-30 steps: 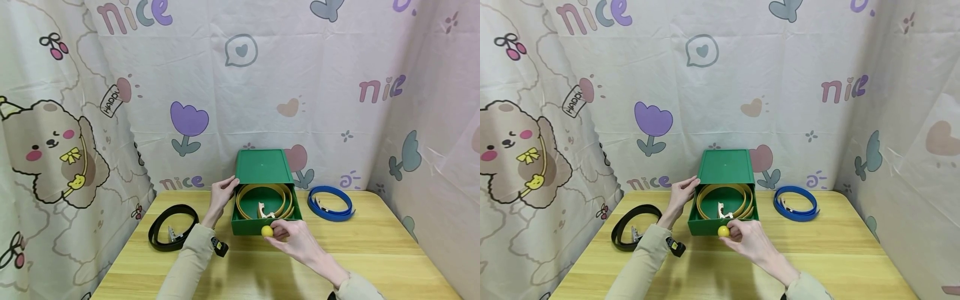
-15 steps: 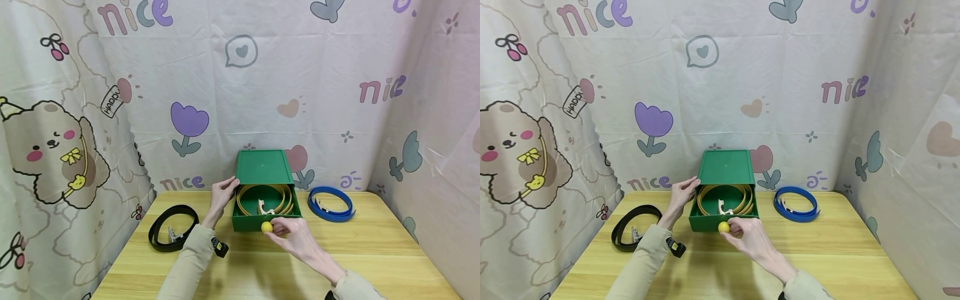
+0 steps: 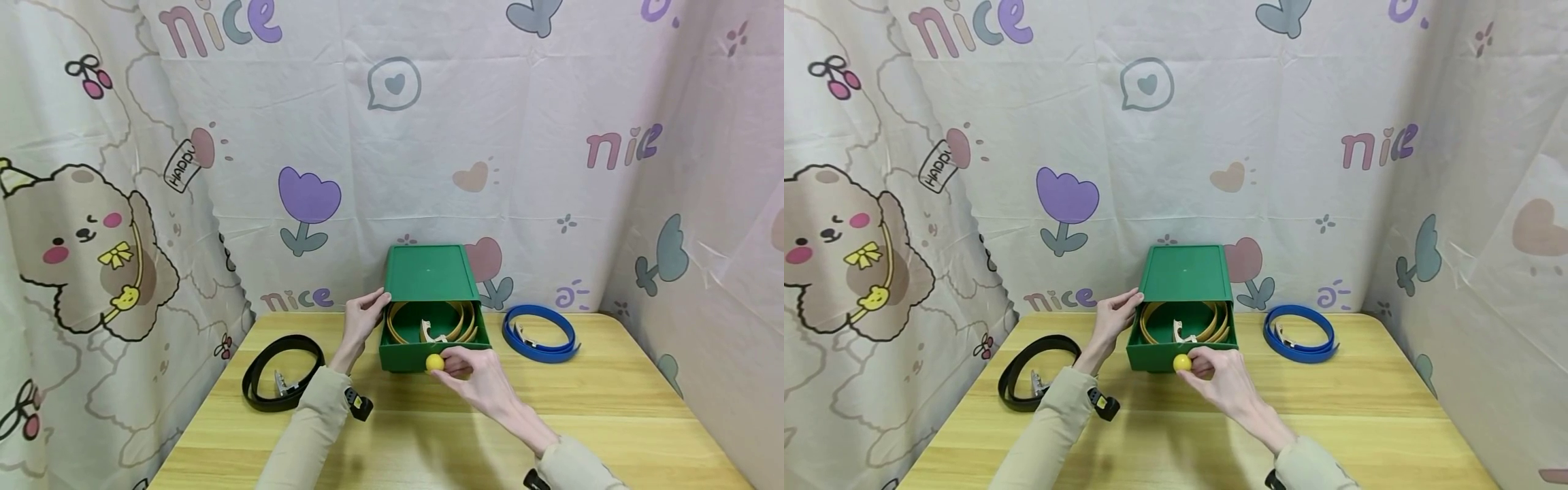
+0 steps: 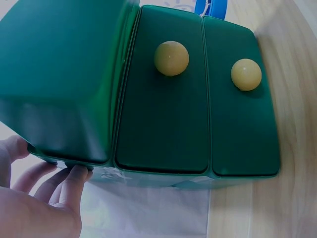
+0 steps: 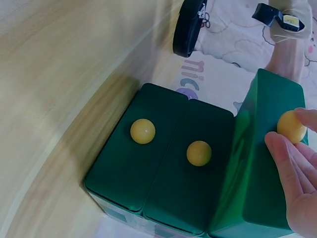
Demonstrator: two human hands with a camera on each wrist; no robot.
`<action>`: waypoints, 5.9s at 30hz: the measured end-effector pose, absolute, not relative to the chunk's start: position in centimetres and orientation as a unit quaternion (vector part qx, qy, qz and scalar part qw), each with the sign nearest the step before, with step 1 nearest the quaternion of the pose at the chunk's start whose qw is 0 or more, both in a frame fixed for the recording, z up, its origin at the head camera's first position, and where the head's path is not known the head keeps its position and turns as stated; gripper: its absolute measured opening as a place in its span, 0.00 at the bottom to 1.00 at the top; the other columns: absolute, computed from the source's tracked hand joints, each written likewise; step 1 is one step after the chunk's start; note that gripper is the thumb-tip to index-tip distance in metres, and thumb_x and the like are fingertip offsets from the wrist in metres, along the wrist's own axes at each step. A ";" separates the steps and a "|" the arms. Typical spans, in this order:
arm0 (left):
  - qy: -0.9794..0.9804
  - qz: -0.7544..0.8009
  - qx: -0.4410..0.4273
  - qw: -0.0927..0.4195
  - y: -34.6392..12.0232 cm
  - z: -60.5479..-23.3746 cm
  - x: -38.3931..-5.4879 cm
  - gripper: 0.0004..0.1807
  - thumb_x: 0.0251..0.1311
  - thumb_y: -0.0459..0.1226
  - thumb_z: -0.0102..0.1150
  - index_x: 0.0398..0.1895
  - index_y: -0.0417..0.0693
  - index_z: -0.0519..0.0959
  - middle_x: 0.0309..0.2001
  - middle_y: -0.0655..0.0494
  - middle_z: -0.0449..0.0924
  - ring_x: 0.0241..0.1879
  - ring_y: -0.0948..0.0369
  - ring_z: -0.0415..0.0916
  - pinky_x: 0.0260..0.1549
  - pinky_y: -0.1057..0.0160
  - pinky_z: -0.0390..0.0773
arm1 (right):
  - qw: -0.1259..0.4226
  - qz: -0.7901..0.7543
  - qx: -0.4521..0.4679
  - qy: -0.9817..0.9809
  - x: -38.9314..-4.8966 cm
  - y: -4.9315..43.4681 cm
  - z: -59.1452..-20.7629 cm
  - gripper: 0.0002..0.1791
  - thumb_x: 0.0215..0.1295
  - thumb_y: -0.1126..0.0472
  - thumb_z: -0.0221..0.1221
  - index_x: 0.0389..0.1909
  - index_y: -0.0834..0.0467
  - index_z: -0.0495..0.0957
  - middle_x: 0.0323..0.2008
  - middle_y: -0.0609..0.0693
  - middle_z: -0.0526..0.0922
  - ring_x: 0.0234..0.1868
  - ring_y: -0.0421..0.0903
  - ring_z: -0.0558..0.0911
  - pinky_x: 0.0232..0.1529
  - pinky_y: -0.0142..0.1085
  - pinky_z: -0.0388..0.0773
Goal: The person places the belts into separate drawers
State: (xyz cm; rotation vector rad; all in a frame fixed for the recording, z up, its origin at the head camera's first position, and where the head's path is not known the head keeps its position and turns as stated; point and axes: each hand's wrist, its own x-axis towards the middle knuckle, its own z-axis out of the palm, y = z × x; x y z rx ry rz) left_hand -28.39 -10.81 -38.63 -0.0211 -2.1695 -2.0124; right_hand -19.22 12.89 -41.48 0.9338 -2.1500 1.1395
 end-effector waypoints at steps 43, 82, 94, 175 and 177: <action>-0.732 -0.674 -0.009 0.098 -10.8 -38.8 -28.5 0.22 0.66 0.43 0.65 0.61 0.45 0.81 0.57 0.44 0.84 0.49 0.63 0.84 0.44 0.69 0.83 | 0.256 0.459 0.276 -0.805 -21.9 12.0 -41.8 0.12 0.54 0.65 0.74 0.39 0.61 0.84 0.28 0.51 0.90 0.27 0.38 0.88 0.30 0.30 0.85; -0.735 -0.672 -0.008 0.091 -10.8 -38.7 -28.4 0.23 0.67 0.44 0.64 0.62 0.48 0.80 0.62 0.46 0.81 0.60 0.55 0.79 0.54 0.61 0.83 | 0.259 0.491 0.235 -0.798 -24.0 11.5 -42.3 0.12 0.57 0.64 0.73 0.41 0.61 0.84 0.30 0.53 0.90 0.30 0.46 0.89 0.34 0.31 0.86; -0.728 -0.680 -0.007 0.086 -10.6 -38.7 -28.5 0.23 0.67 0.43 0.63 0.63 0.47 0.80 0.63 0.45 0.80 0.62 0.52 0.78 0.58 0.54 0.81 | 0.259 0.503 0.220 -0.795 -24.7 11.3 -42.5 0.11 0.58 0.64 0.72 0.40 0.61 0.84 0.30 0.54 0.90 0.30 0.47 0.89 0.34 0.28 0.85; -0.721 -0.687 -0.003 0.088 -10.5 -38.6 -28.4 0.22 0.67 0.43 0.64 0.62 0.47 0.81 0.64 0.46 0.79 0.65 0.51 0.76 0.61 0.49 0.78 | 0.282 0.513 0.195 -0.787 -26.4 10.6 -43.0 0.11 0.59 0.62 0.71 0.41 0.61 0.85 0.31 0.54 0.90 0.30 0.48 0.89 0.33 0.28 0.85; -0.723 -0.685 -0.003 0.088 -10.5 -38.6 -28.4 0.22 0.67 0.43 0.64 0.62 0.47 0.81 0.64 0.46 0.79 0.65 0.51 0.76 0.61 0.50 0.78 | 0.282 0.513 0.196 -0.787 -26.4 10.6 -43.0 0.11 0.59 0.62 0.71 0.41 0.61 0.85 0.31 0.54 0.90 0.30 0.48 0.89 0.33 0.28 0.85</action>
